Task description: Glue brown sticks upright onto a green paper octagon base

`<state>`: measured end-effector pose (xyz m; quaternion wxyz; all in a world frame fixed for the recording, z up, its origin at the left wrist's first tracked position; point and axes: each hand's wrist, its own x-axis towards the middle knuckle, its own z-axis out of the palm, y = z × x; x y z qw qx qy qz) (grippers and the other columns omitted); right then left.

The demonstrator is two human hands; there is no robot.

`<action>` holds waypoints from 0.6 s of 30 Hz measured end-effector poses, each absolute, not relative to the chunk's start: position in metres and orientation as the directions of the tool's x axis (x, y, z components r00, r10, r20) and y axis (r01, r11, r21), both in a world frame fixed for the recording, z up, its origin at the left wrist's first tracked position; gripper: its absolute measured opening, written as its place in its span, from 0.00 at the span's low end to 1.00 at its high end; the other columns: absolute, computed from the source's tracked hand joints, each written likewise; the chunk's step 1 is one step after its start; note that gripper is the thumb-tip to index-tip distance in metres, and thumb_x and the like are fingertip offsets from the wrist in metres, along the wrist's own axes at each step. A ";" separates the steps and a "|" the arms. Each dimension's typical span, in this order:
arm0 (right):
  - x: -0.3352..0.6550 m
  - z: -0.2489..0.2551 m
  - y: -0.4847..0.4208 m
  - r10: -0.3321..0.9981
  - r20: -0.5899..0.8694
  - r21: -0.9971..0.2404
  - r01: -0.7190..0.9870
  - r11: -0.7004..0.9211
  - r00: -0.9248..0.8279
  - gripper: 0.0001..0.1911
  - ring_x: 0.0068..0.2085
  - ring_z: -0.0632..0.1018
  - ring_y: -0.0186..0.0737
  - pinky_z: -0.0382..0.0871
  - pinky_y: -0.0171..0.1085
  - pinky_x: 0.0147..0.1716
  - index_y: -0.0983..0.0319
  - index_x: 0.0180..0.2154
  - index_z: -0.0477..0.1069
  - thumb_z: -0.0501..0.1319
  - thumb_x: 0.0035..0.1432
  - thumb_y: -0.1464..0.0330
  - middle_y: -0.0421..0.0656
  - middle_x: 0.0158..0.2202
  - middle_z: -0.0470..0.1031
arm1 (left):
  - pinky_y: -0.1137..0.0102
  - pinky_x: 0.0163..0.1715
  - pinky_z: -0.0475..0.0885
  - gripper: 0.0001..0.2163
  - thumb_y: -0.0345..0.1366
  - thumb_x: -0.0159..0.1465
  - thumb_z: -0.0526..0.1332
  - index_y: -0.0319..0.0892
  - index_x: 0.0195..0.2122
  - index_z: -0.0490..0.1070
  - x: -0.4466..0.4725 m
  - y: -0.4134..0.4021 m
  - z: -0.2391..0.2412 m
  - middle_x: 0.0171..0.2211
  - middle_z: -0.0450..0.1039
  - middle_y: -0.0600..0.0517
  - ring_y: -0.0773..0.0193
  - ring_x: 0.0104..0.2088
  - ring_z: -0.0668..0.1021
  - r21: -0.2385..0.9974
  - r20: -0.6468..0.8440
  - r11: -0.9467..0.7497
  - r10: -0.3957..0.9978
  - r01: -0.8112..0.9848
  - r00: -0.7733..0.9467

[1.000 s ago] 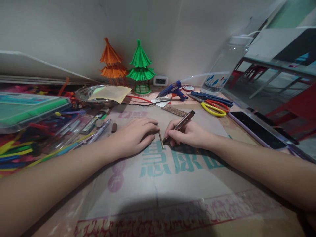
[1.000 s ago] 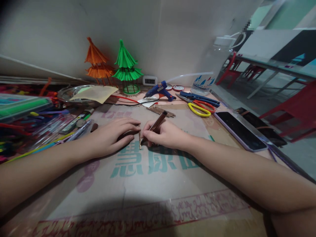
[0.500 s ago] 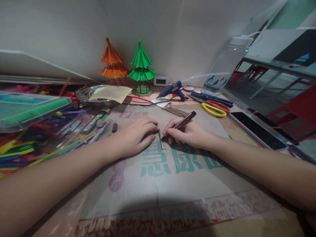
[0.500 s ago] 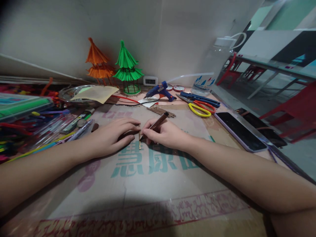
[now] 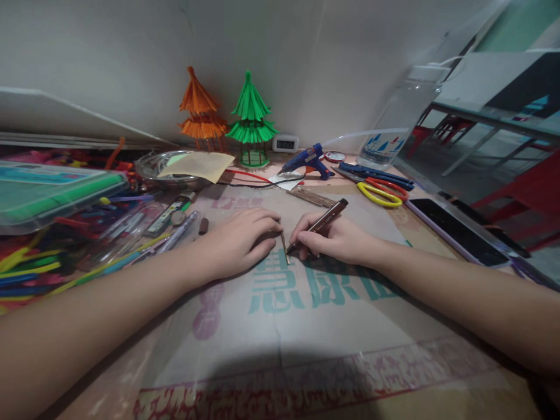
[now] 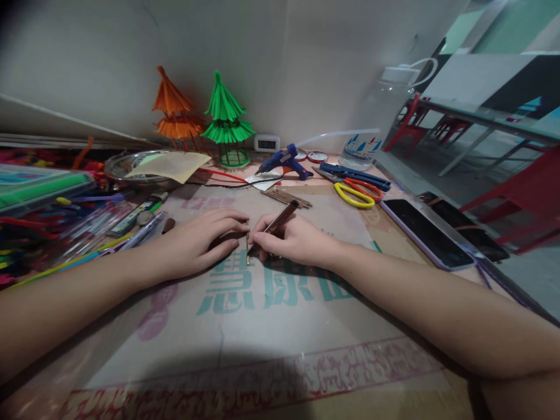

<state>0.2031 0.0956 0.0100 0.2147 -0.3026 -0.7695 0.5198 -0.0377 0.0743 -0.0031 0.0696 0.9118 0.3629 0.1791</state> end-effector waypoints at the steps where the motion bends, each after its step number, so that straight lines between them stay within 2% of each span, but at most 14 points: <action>1: 0.203 0.010 0.096 0.687 0.011 -0.931 0.243 0.271 -0.727 0.10 0.23 0.73 0.29 0.67 0.30 0.23 0.64 0.37 0.73 0.62 0.63 0.63 0.40 0.26 0.77 | 0.55 0.60 0.69 0.12 0.35 0.71 0.53 0.40 0.50 0.73 -0.038 0.074 -0.003 0.57 0.72 0.42 0.52 0.58 0.74 0.259 0.276 -0.726 0.687 0.637 0.672; 7: 0.204 0.013 0.095 0.640 -0.053 -0.929 0.273 0.249 -0.766 0.09 0.24 0.74 0.30 0.68 0.30 0.23 0.64 0.37 0.73 0.63 0.61 0.64 0.41 0.26 0.78 | 0.55 0.61 0.68 0.13 0.35 0.71 0.53 0.39 0.51 0.73 -0.038 0.075 -0.005 0.58 0.72 0.42 0.52 0.59 0.73 0.277 0.269 -0.717 0.697 0.640 0.664; 13: 0.202 0.011 0.095 0.681 -0.003 -0.936 0.242 0.256 -0.733 0.09 0.24 0.74 0.30 0.67 0.30 0.23 0.64 0.36 0.73 0.63 0.61 0.63 0.40 0.26 0.77 | 0.55 0.60 0.68 0.13 0.35 0.71 0.53 0.39 0.51 0.73 -0.038 0.075 -0.005 0.58 0.72 0.41 0.52 0.59 0.73 0.265 0.272 -0.721 0.693 0.641 0.667; 18: 0.203 0.013 0.094 0.653 -0.046 -0.931 0.269 0.246 -0.756 0.09 0.24 0.74 0.30 0.67 0.29 0.23 0.65 0.36 0.73 0.62 0.61 0.65 0.40 0.25 0.77 | 0.55 0.60 0.68 0.13 0.35 0.71 0.53 0.40 0.51 0.73 -0.038 0.075 -0.005 0.58 0.72 0.42 0.52 0.59 0.73 0.271 0.269 -0.716 0.698 0.643 0.664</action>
